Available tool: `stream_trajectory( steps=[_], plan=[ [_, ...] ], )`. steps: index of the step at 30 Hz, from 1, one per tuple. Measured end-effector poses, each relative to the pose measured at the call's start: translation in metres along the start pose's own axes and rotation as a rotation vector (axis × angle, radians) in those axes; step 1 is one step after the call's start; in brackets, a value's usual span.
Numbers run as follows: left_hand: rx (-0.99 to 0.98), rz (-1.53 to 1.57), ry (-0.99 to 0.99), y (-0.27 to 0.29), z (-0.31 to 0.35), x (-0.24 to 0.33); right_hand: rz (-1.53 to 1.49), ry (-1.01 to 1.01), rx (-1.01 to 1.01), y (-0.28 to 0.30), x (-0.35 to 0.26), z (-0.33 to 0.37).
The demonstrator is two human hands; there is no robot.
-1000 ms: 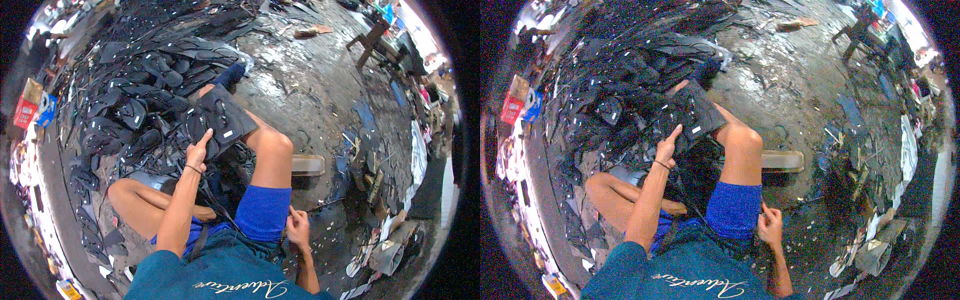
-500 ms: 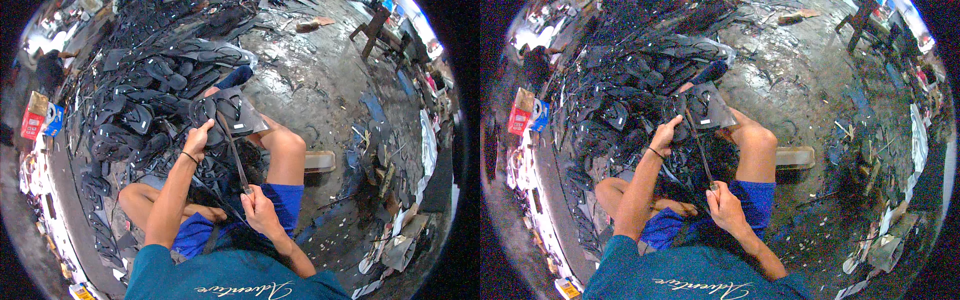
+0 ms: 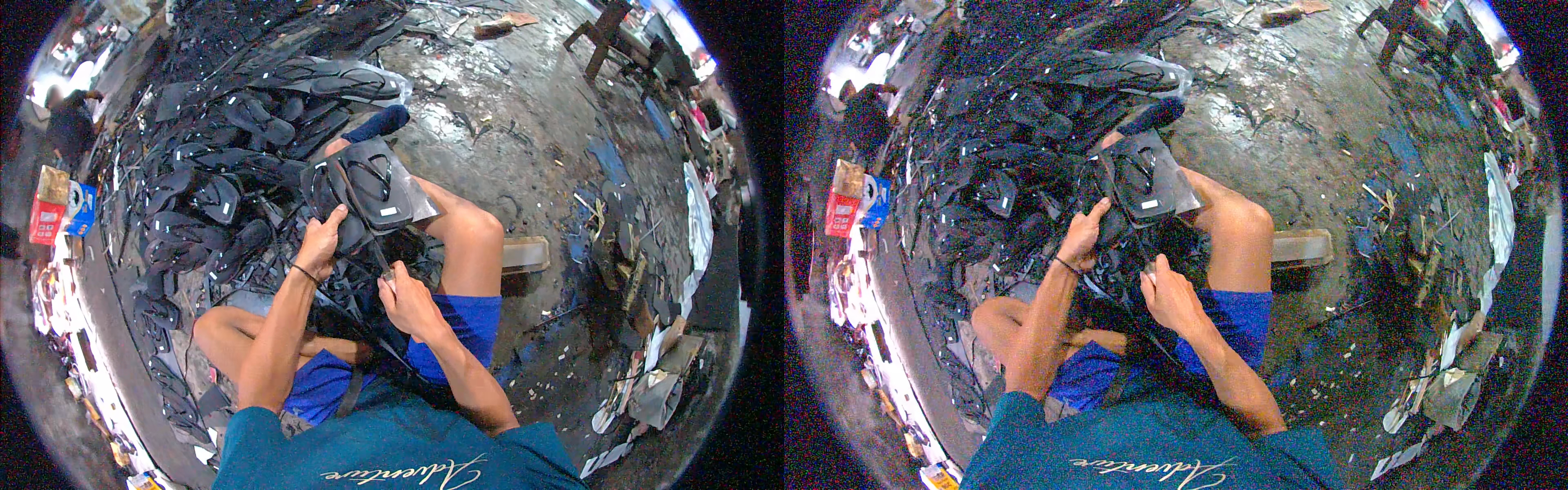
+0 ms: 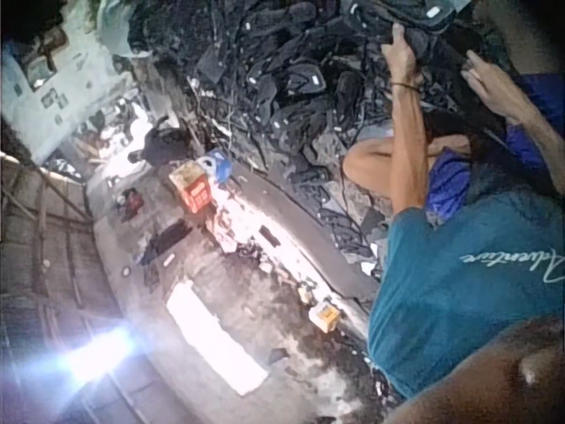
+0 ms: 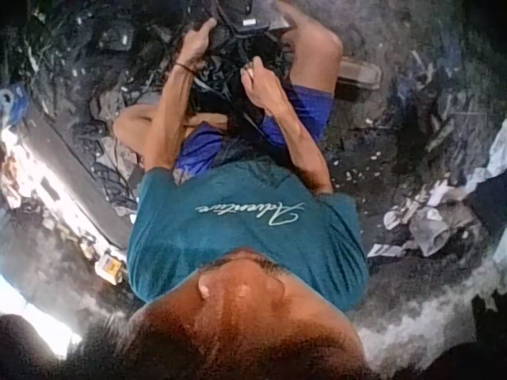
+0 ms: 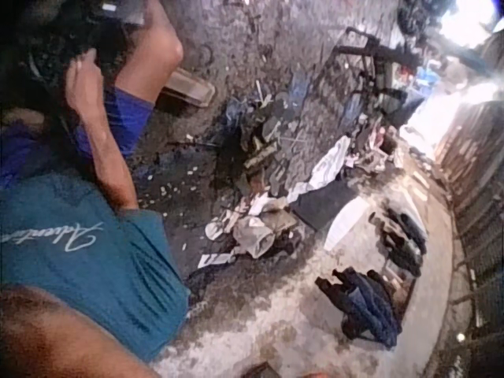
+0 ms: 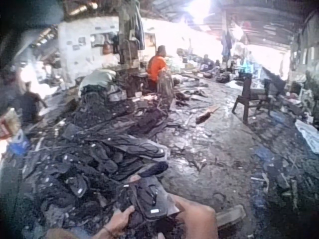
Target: The person sits on the floor and uses a curved knife to trim excess rubber from the edges of black flip-flops. They handle the flip-flops one at a time, scraping the sole and sides, then place the trimmed items into a growing stack.
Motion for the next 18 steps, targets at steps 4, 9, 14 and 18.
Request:
stream_trajectory(
  steps=[4,9,14,18],
  plan=[
    [0.004,0.126,-0.006,-0.010,-0.002,-0.022,0.087,-0.034,0.039,-0.007,0.007,-0.023],
    [0.074,0.181,0.002,-0.018,0.001,-0.028,0.201,-0.066,0.127,-0.024,0.021,-0.040],
    [0.076,0.201,-0.001,-0.026,0.001,-0.032,0.352,-0.127,0.000,-0.025,0.023,-0.063],
    [0.039,0.202,-0.029,-0.026,0.000,-0.036,0.509,0.195,0.162,-0.051,0.053,-0.081]
  ],
)
Point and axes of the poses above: each hand's wrist, its own z-axis away from the middle knuckle, its own y-axis out of the back of the hand, x = y × z, the point moved 4 cm from there along -z, towards the middle knuckle, and after that the axes turned 4 degrees about -y, right-handed, at the moved point
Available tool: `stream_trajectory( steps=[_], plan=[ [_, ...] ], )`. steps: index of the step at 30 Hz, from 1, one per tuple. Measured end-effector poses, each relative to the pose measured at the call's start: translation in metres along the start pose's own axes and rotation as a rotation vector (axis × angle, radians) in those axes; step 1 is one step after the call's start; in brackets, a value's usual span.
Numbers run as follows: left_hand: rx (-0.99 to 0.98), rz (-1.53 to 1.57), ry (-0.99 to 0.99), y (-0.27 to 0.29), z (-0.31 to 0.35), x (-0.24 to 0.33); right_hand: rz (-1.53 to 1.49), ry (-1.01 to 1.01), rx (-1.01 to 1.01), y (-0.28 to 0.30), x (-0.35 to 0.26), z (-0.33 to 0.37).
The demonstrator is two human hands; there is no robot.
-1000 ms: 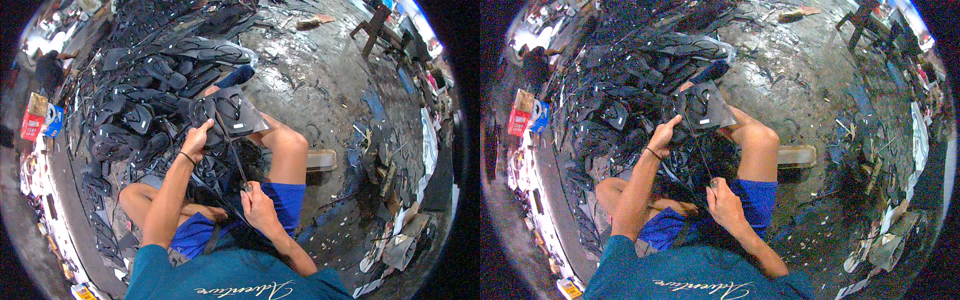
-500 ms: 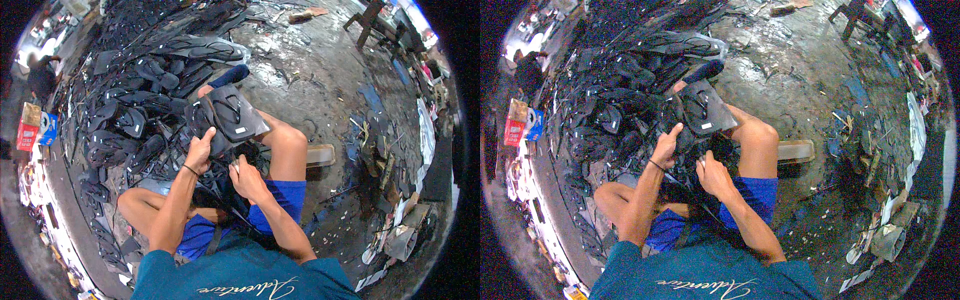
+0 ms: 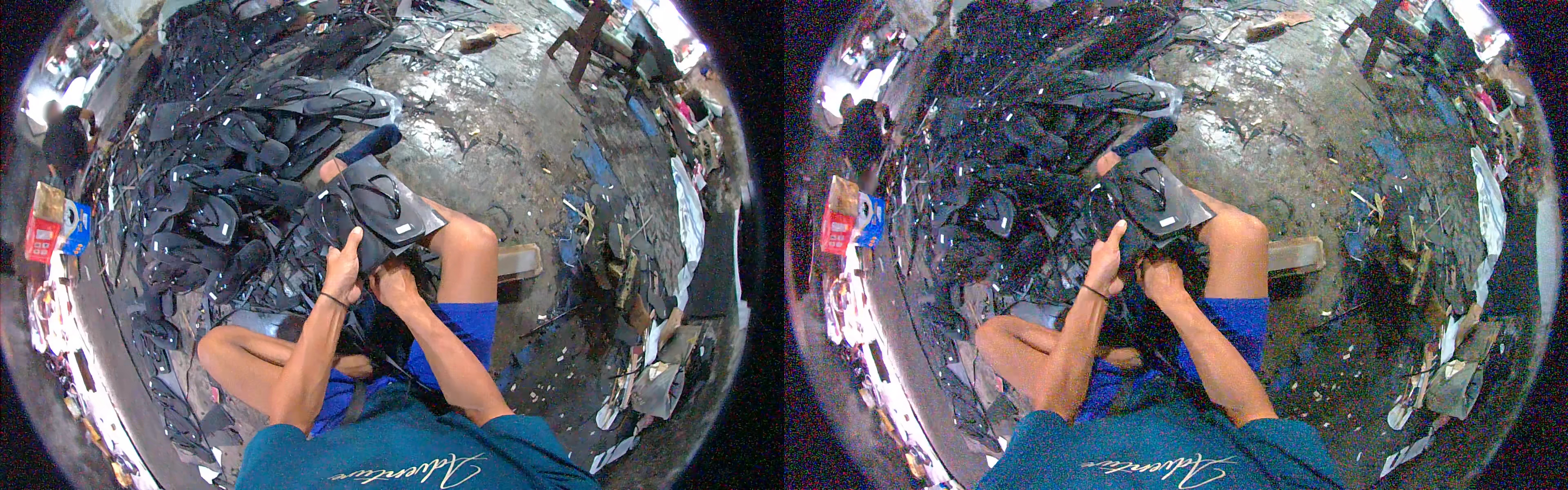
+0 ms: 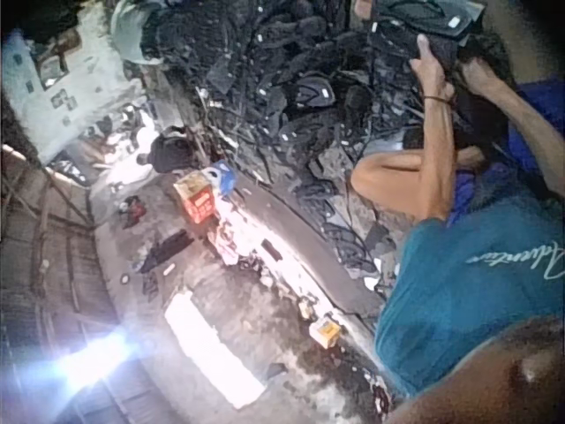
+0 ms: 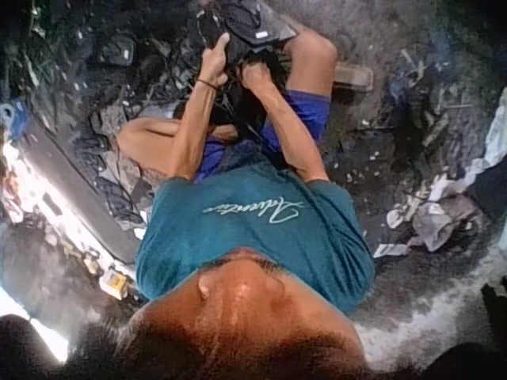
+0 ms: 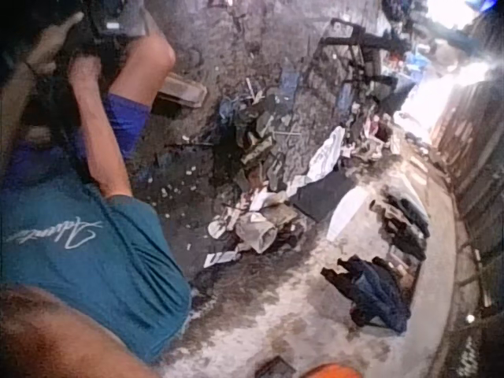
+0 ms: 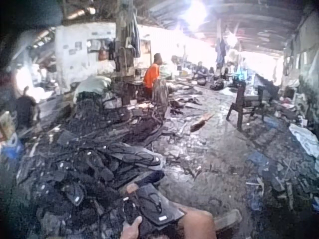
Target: The person sits on the floor and uses a curved knife to trim excess rubber from the edges of black flip-flops. They handle the flip-flops one at a time, scraping the sole and sides, then place the trimmed items into a growing stack.
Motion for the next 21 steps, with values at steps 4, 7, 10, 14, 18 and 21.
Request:
stream_trajectory(
  steps=[4,7,10,14,18,21],
  plan=[
    [-0.077,0.073,0.025,-0.005,0.008,0.004,0.054,0.134,0.301,-0.070,0.036,-0.041],
    [-0.082,0.083,0.041,-0.003,0.009,0.015,0.030,0.016,0.059,-0.062,0.035,-0.071],
    [-0.092,0.034,0.075,0.004,0.020,0.026,-0.041,-0.080,-0.108,-0.045,0.034,-0.103],
    [-0.078,-0.010,0.127,0.023,0.043,0.031,-0.426,-0.147,-0.150,-0.050,0.020,-0.125],
    [0.090,0.019,-0.110,0.028,0.115,0.066,-1.776,-0.553,-0.483,-0.083,-0.045,-0.128],
    [0.239,-0.118,-0.286,0.092,0.142,0.059,-0.858,-0.150,-0.386,-0.016,-0.101,-0.115]
  ],
)
Point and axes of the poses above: each hand's wrist, its own z-axis away from the middle knuckle, its own y-axis out of the back of the hand, x = y × z, the point moved 4 cm from there along -z, towards the middle knuckle, and after that the axes turned 4 degrees about -y, right-handed, at the moved point
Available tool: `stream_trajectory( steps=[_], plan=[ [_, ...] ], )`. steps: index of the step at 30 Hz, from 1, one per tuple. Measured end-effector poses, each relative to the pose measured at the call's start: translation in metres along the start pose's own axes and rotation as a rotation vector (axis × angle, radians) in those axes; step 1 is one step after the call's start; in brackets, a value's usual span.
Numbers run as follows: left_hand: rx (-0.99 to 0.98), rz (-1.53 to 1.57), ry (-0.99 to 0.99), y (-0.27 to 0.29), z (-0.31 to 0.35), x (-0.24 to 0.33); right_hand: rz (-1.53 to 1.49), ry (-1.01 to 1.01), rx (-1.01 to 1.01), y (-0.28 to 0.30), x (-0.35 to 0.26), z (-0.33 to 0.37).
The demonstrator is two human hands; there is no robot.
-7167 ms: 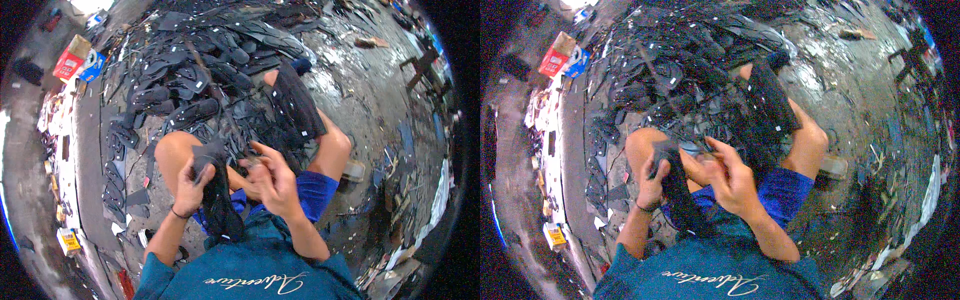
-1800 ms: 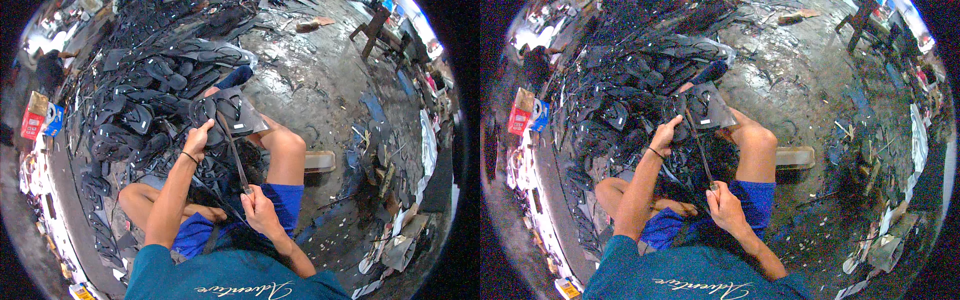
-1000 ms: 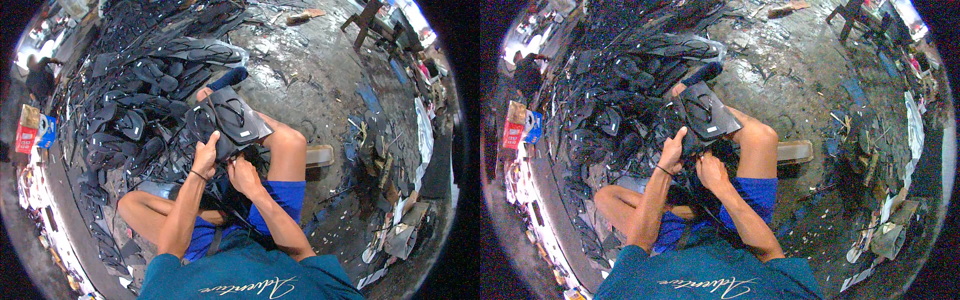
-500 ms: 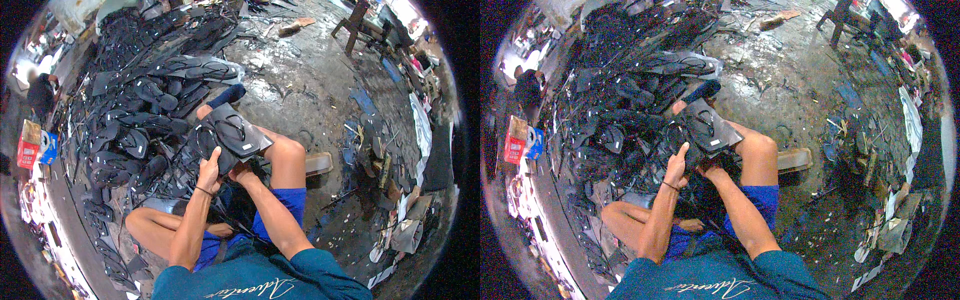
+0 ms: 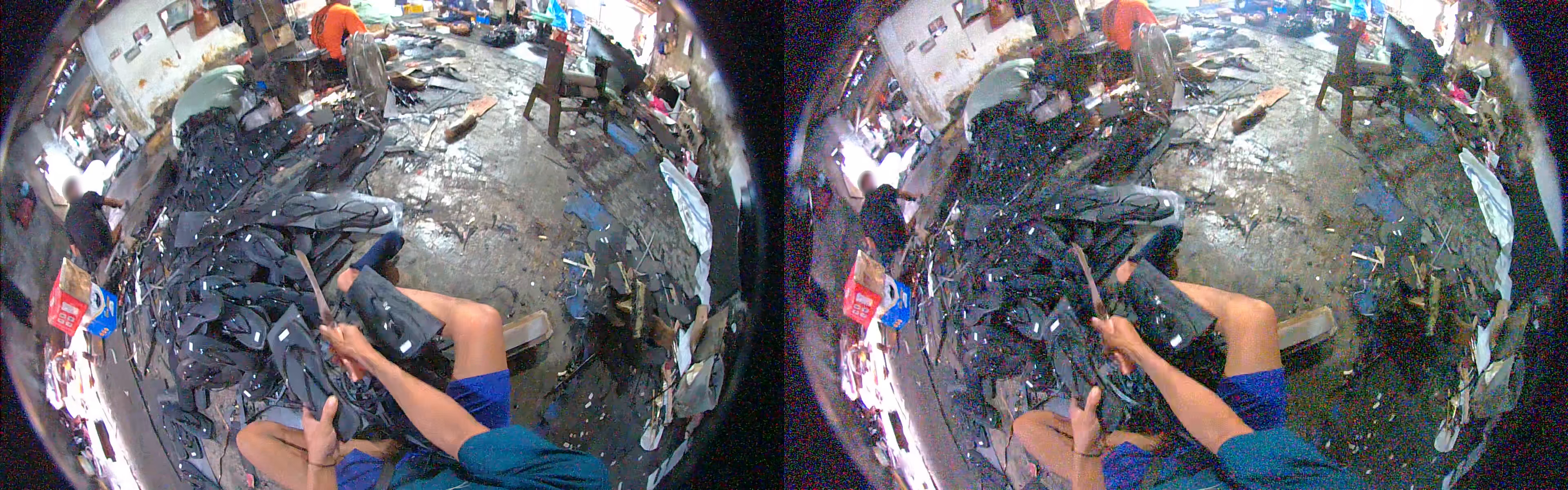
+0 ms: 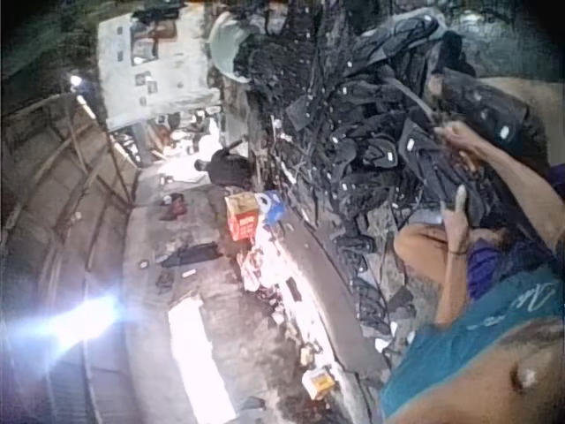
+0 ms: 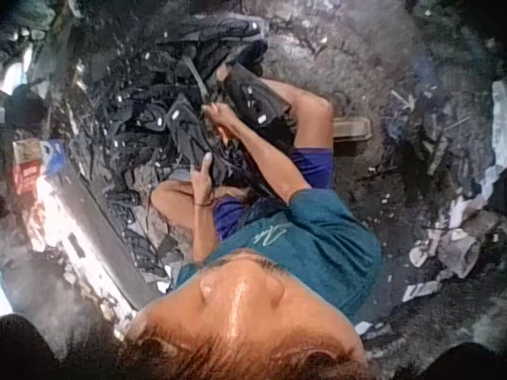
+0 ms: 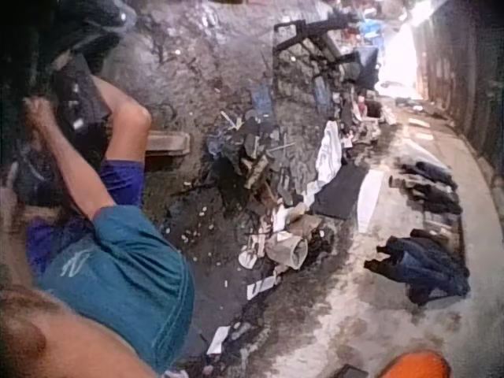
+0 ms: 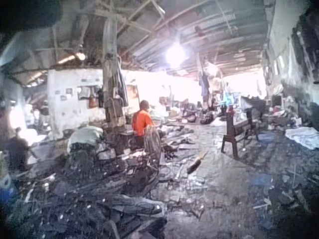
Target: The person sits on the floor and uses a curved knife to trim excess rubber from the edges of black flip-flops. They handle the flip-flops one at a time, scraping the sole and sides, then place the trimmed items into a growing stack.
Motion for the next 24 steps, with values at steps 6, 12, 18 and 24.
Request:
stream_trajectory(
  steps=[6,12,18,24],
  plan=[
    [-0.206,-0.602,-0.081,-0.009,0.048,0.009,-0.517,0.269,0.128,0.026,-0.063,0.118],
    [-0.231,-1.171,-0.260,0.025,0.066,0.007,-0.755,0.469,0.236,0.089,-0.087,0.152],
    [-0.380,-0.495,-0.206,-0.020,0.073,0.023,-0.732,0.545,0.296,0.068,-0.090,0.186],
    [-0.398,-0.068,-0.043,-0.036,0.088,0.012,-0.730,0.621,0.457,0.076,-0.096,0.196]
  ],
)
Point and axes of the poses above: each hand's wrist, its own z-axis away from the middle knuckle, its own y-axis out of the back of the hand, x = y × z, the point moved 4 cm from there along -z, towards the middle knuckle, and after that the axes turned 4 degrees about -y, right-handed, at the moved point
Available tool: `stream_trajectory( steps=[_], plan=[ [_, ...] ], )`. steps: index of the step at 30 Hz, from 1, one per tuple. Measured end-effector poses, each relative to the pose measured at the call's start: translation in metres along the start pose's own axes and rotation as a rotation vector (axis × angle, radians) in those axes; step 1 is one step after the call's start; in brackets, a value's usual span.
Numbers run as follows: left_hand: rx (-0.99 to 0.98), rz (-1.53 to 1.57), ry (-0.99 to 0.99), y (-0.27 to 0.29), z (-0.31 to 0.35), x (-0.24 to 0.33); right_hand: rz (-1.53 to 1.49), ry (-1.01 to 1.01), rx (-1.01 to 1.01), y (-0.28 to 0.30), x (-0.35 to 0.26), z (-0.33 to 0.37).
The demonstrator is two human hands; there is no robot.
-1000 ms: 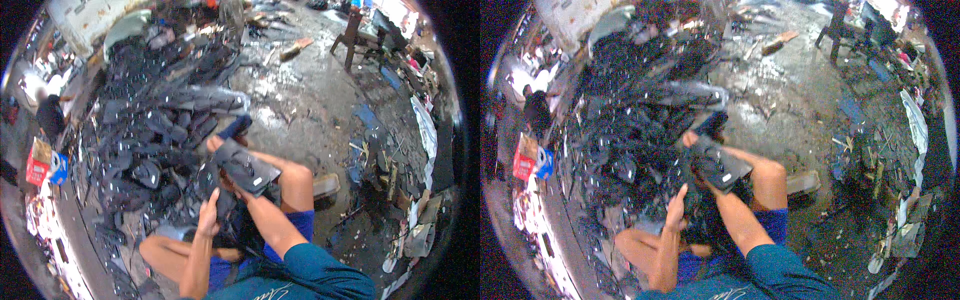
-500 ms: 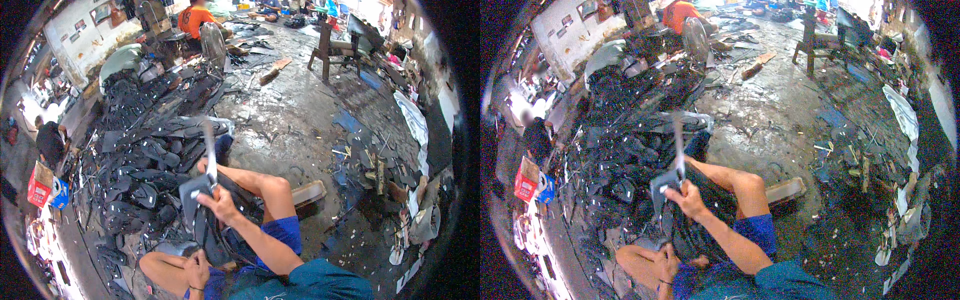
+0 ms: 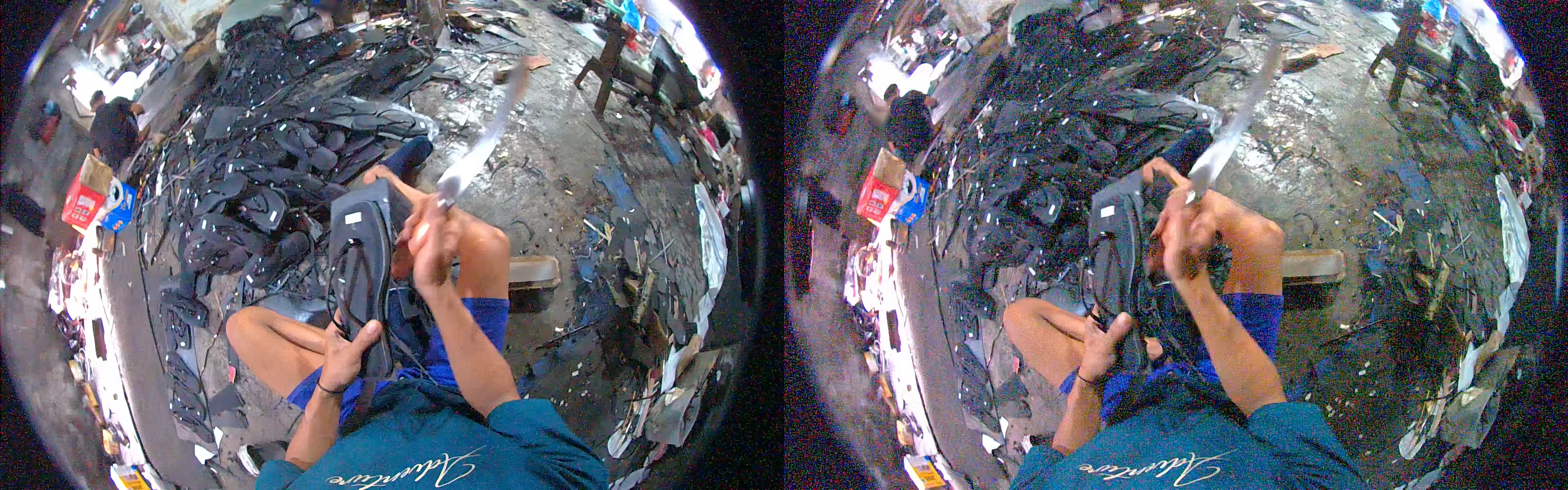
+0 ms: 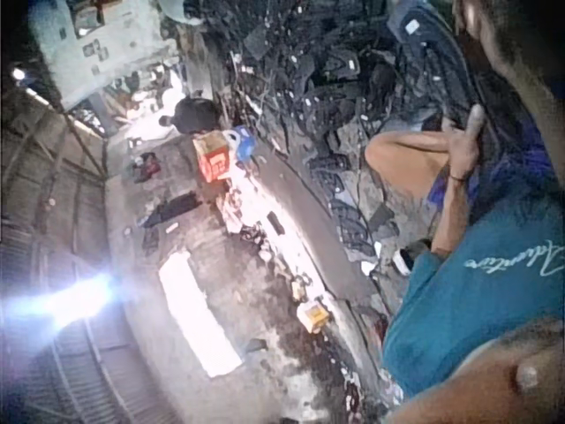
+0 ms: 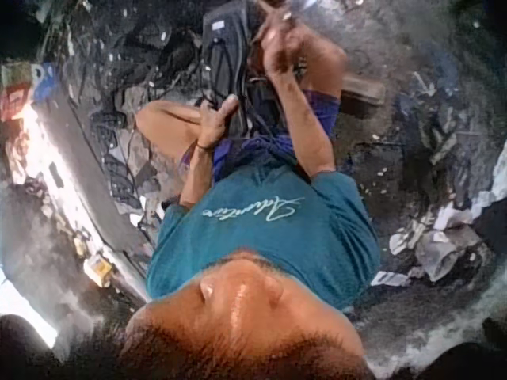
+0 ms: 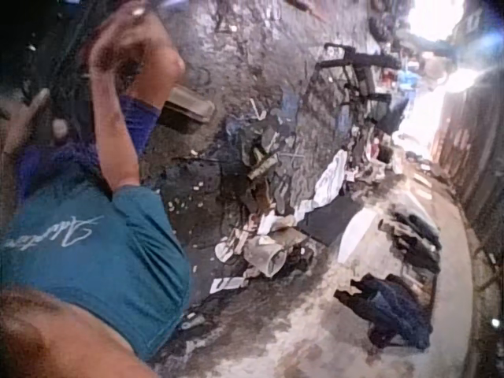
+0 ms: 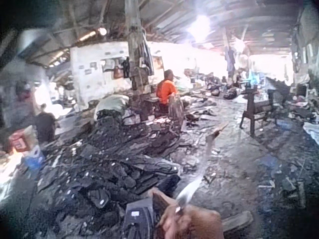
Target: The person sits on the floor and uses a curved knife to trim excess rubber from the edges of black flip-flops. They handle the flip-flops one at a time, scraping the sole and sides, then place the trimmed items into a growing stack.
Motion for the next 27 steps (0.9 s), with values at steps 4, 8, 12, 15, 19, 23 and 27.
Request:
stream_trajectory(
  steps=[4,8,12,15,19,23,27],
  plan=[
    [0.102,0.128,0.081,-0.004,0.011,-0.023,-0.118,0.099,0.219,-0.007,-0.025,-0.027],
    [0.167,0.205,0.139,-0.012,0.006,-0.020,0.061,0.306,-0.032,-0.028,-0.002,-0.002],
    [0.258,0.297,0.221,-0.001,-0.002,-0.006,0.103,0.156,-0.110,-0.042,0.014,0.048],
    [0.278,0.220,0.015,0.016,-0.019,-0.011,0.273,0.118,-0.188,-0.044,0.015,0.075],
    [0.407,0.050,-0.059,0.026,-0.019,-0.005,0.291,0.100,-0.216,-0.038,0.033,0.095],
    [0.604,0.242,0.099,0.048,-0.018,-0.010,0.046,-0.517,-0.344,-0.026,0.029,0.124],
    [0.586,0.371,0.114,0.068,0.008,0.000,0.736,-0.161,-0.404,0.014,-0.013,0.114]
  ],
)
Point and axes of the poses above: each hand's wrist, its own z-axis away from the middle knuckle, its own y-axis out of the back of the hand, x = y × z, the point moved 4 cm from there along -z, towards the middle knuckle, and after that the axes turned 4 degrees about -y, right-handed, at the moved point
